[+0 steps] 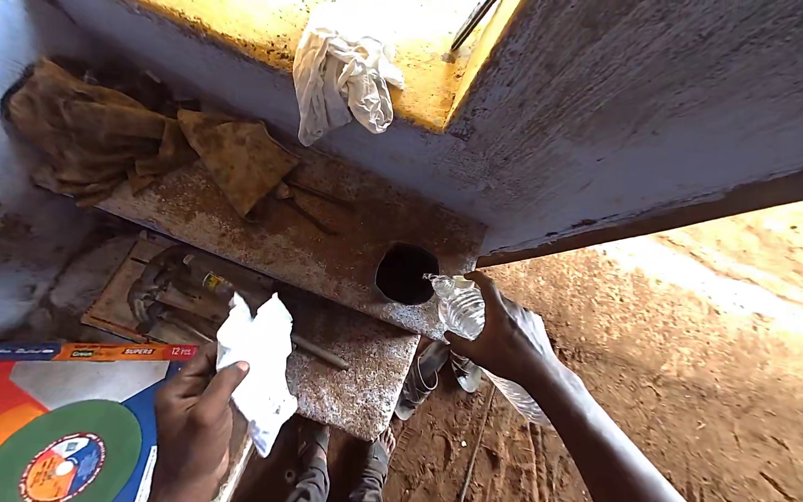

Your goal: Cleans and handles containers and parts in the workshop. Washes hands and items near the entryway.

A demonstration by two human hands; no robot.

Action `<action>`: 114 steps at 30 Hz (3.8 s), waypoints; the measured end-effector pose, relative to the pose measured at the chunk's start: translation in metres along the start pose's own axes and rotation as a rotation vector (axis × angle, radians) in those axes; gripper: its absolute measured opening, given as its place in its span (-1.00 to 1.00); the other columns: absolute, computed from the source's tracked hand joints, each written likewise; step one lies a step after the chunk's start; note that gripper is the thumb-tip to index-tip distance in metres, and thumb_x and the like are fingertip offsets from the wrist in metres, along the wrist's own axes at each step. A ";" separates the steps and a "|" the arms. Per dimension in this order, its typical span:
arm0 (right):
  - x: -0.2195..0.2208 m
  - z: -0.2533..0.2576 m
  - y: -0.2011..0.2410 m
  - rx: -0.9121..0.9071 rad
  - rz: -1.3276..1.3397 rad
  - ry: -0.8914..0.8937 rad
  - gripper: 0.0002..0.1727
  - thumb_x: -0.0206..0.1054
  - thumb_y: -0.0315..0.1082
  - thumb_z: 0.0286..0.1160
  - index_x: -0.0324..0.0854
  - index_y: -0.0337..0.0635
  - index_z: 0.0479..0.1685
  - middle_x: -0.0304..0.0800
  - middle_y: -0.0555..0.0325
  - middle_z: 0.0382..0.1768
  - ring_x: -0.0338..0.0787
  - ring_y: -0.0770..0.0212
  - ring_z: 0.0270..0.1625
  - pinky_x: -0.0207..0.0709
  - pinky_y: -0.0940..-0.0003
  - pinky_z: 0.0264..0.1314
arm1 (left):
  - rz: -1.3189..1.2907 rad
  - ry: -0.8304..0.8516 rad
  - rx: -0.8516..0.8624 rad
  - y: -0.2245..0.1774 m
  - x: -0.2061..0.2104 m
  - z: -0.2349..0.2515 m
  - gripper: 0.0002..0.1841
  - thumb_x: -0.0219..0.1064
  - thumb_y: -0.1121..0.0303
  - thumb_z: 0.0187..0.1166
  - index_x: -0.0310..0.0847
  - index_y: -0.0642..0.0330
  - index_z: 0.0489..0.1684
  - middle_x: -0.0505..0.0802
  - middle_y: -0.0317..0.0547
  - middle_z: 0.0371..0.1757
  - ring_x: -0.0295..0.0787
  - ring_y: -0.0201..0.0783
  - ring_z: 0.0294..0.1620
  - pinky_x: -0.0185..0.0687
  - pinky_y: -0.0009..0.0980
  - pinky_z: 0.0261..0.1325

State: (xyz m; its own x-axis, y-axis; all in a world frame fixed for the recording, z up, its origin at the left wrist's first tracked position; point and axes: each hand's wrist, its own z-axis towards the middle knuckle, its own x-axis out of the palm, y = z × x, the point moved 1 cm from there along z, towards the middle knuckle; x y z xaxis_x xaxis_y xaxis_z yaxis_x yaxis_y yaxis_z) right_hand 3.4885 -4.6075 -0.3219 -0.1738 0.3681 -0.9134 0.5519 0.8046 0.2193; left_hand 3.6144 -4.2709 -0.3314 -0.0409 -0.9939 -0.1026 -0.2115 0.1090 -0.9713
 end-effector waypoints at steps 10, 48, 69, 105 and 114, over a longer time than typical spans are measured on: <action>-0.004 0.006 0.001 0.019 -0.072 0.043 0.10 0.67 0.17 -0.02 0.30 0.02 0.70 0.88 -0.11 -0.09 0.87 -0.24 -0.21 0.62 -0.29 -0.22 | 0.118 -0.021 -0.145 0.026 -0.038 -0.027 -0.82 0.19 0.64 0.31 0.69 0.21 -0.35 0.84 -0.40 -0.47 0.80 -0.53 -0.42 0.78 -0.53 -0.28; -0.010 0.003 0.003 0.063 -0.134 0.113 0.08 0.69 0.15 -0.02 0.30 0.07 0.69 0.88 -0.09 -0.09 0.87 -0.23 -0.19 0.61 -0.26 -0.22 | 0.097 -0.037 -0.134 0.023 -0.044 -0.027 -0.81 0.18 0.64 0.30 0.68 0.17 -0.38 0.83 -0.41 -0.48 0.78 -0.52 -0.43 0.76 -0.54 -0.30; -0.012 0.002 0.006 0.069 -0.152 0.128 0.09 0.69 0.17 -0.03 0.29 0.10 0.70 0.88 -0.06 -0.10 0.87 -0.20 -0.18 0.62 -0.23 -0.21 | 0.085 -0.041 -0.122 0.022 -0.047 -0.028 -0.80 0.18 0.65 0.32 0.70 0.18 -0.35 0.84 -0.41 -0.44 0.80 -0.52 -0.39 0.78 -0.52 -0.26; -0.007 -0.005 0.010 0.027 -0.036 -0.048 0.14 0.70 0.19 -0.12 0.32 0.02 0.67 0.86 -0.10 -0.27 0.86 -0.24 -0.26 0.60 -0.29 -0.25 | 0.020 -0.018 -0.086 0.007 -0.048 -0.027 -0.77 0.16 0.65 0.31 0.71 0.19 -0.31 0.87 -0.38 -0.40 0.82 -0.49 -0.35 0.79 -0.51 -0.22; 0.013 -0.029 0.005 -0.054 0.301 -0.477 0.18 0.62 0.29 -0.19 0.33 -0.18 0.59 0.89 -0.11 -0.07 0.91 -0.12 -0.13 0.71 -0.24 -0.21 | -0.123 0.002 -0.020 -0.009 -0.013 -0.019 -0.77 0.15 0.60 0.29 0.74 0.21 -0.28 0.90 -0.32 -0.35 0.87 -0.46 -0.29 0.84 -0.48 -0.16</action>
State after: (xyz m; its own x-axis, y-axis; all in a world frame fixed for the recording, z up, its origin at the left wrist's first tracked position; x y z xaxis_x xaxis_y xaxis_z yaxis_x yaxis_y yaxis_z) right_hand 3.4658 -4.5849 -0.3232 0.3800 0.3438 -0.8587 0.4753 0.7239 0.5001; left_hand 3.5981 -4.2585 -0.3176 -0.0155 -0.9997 0.0176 -0.2346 -0.0135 -0.9720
